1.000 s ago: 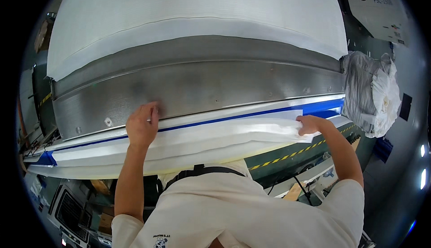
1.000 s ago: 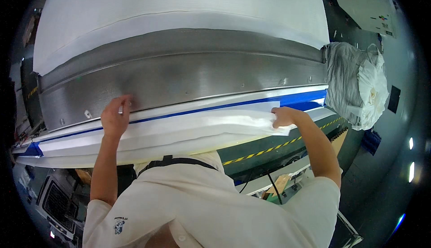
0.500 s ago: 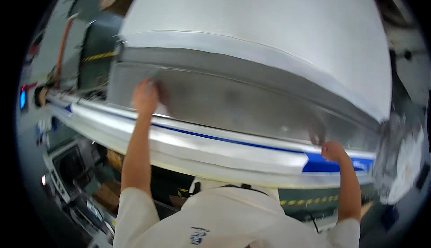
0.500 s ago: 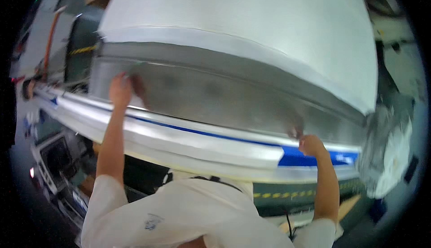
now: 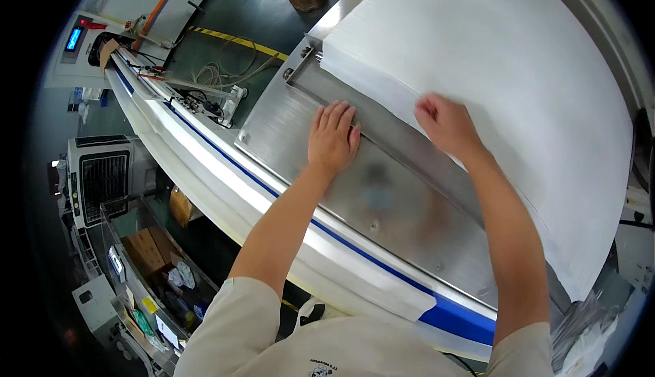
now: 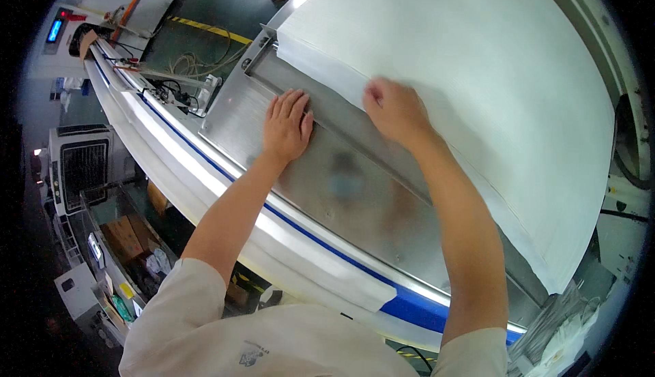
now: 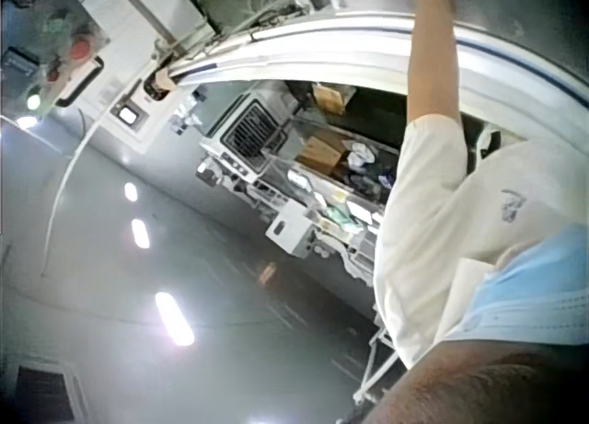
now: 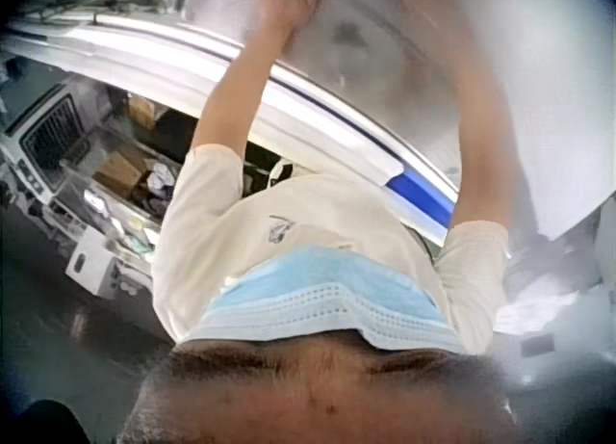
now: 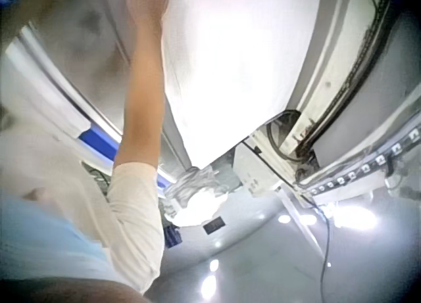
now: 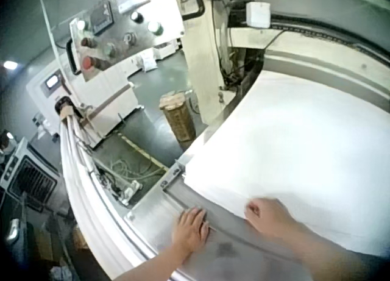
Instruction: The person repeatedly lifts a large stack of white paper sheets from a metal tray, folds the leading edge, and places the stack back onto the tray. This action is performed continuously in a repetitive manner.
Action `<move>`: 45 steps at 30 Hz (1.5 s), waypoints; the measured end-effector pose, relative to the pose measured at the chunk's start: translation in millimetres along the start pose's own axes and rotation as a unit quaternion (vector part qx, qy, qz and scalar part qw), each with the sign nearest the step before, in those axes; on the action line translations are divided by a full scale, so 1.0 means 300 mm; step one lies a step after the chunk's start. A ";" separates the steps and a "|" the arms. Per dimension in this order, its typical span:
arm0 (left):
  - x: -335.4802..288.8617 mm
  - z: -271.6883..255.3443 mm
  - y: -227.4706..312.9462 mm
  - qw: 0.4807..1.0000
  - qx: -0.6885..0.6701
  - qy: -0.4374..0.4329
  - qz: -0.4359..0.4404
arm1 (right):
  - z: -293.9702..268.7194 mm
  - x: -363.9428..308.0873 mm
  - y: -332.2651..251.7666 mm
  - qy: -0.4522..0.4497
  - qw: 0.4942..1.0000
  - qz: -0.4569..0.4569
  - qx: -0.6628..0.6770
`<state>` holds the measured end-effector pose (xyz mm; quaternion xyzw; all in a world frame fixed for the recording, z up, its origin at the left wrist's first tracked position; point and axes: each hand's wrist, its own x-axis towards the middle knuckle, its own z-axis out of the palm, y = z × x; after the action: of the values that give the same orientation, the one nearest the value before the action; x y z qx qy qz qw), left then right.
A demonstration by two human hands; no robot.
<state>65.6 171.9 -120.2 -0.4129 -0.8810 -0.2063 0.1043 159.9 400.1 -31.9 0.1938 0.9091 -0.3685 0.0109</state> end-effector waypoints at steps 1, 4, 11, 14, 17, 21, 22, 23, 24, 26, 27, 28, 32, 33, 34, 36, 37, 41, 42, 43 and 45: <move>0.016 -0.005 -0.012 1.000 -0.006 -0.003 0.000 | 0.027 0.120 -0.032 0.014 1.000 -0.016 0.010; 0.021 -0.012 -0.017 0.999 -0.023 -0.016 -0.023 | 0.092 0.360 -0.095 0.036 0.997 -0.064 0.024; 0.037 -0.005 -0.056 0.999 -0.032 -0.026 -0.029 | 0.152 0.573 -0.143 0.051 0.997 -0.048 -0.012; 0.046 -0.011 -0.061 0.999 -0.034 -0.029 -0.029 | 0.159 0.579 -0.140 0.062 0.998 -0.031 -0.015; 0.078 -0.025 -0.072 0.997 -0.061 -0.019 -0.048 | 0.160 0.579 -0.136 0.081 0.996 -0.016 -0.025; 0.283 -0.005 -0.168 0.996 -0.038 0.085 -0.018 | 0.157 0.567 -0.135 0.106 0.993 -0.013 -0.052; 0.329 0.001 -0.195 0.995 -0.017 0.095 0.002 | 0.160 0.565 -0.137 0.107 0.993 -0.013 -0.055; 0.370 0.005 -0.219 0.994 0.003 0.105 0.023 | 0.164 0.562 -0.138 0.109 0.992 -0.013 -0.058; 0.400 0.014 -0.240 0.992 0.023 0.115 0.045 | 0.165 0.564 -0.135 0.112 0.992 -0.012 -0.062; 0.431 0.022 -0.269 0.991 0.039 0.109 0.070 | 0.168 0.571 -0.133 0.114 0.992 -0.017 -0.057; 0.436 0.028 -0.274 0.990 0.043 0.104 0.083 | 0.169 0.570 -0.127 0.115 0.992 -0.015 -0.056; 0.436 0.032 -0.278 0.990 0.042 0.105 0.085 | 0.168 0.571 -0.123 0.114 0.992 -0.012 -0.060; 0.439 0.033 -0.282 0.989 0.037 0.112 0.094 | 0.167 0.573 -0.109 0.118 0.990 -0.008 -0.078; 0.441 0.028 -0.282 0.988 0.037 0.115 0.095 | 0.167 0.574 -0.109 0.120 0.989 -0.012 -0.082; 0.440 0.022 -0.281 0.989 0.044 0.110 0.092 | 0.168 0.573 -0.109 0.119 0.990 -0.008 -0.081; 0.440 0.011 -0.280 0.989 0.057 0.101 0.087 | 0.164 0.572 -0.111 0.118 0.990 -0.001 -0.078; 0.435 0.007 -0.285 0.990 0.058 0.098 0.087 | 0.162 0.573 -0.114 0.113 0.991 -0.001 -0.077; 0.395 -0.039 -0.303 0.990 0.069 0.076 0.099 | 0.158 0.563 -0.136 0.107 0.992 -0.010 -0.060; 0.390 -0.055 -0.303 0.989 0.074 0.069 0.105 | 0.156 0.555 -0.137 0.110 0.992 -0.015 -0.052; 0.394 -0.069 -0.304 0.989 0.064 0.058 0.123 | 0.155 0.541 -0.137 0.110 0.993 -0.024 -0.028; 0.408 -0.103 -0.310 0.985 0.047 0.036 0.161 | 0.155 0.504 -0.137 0.113 0.992 -0.044 0.023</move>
<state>-83.7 188.3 -75.1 -0.5359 -0.8076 -0.1598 0.1871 -0.4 393.9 -62.8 0.1939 0.9035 -0.3652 -0.1127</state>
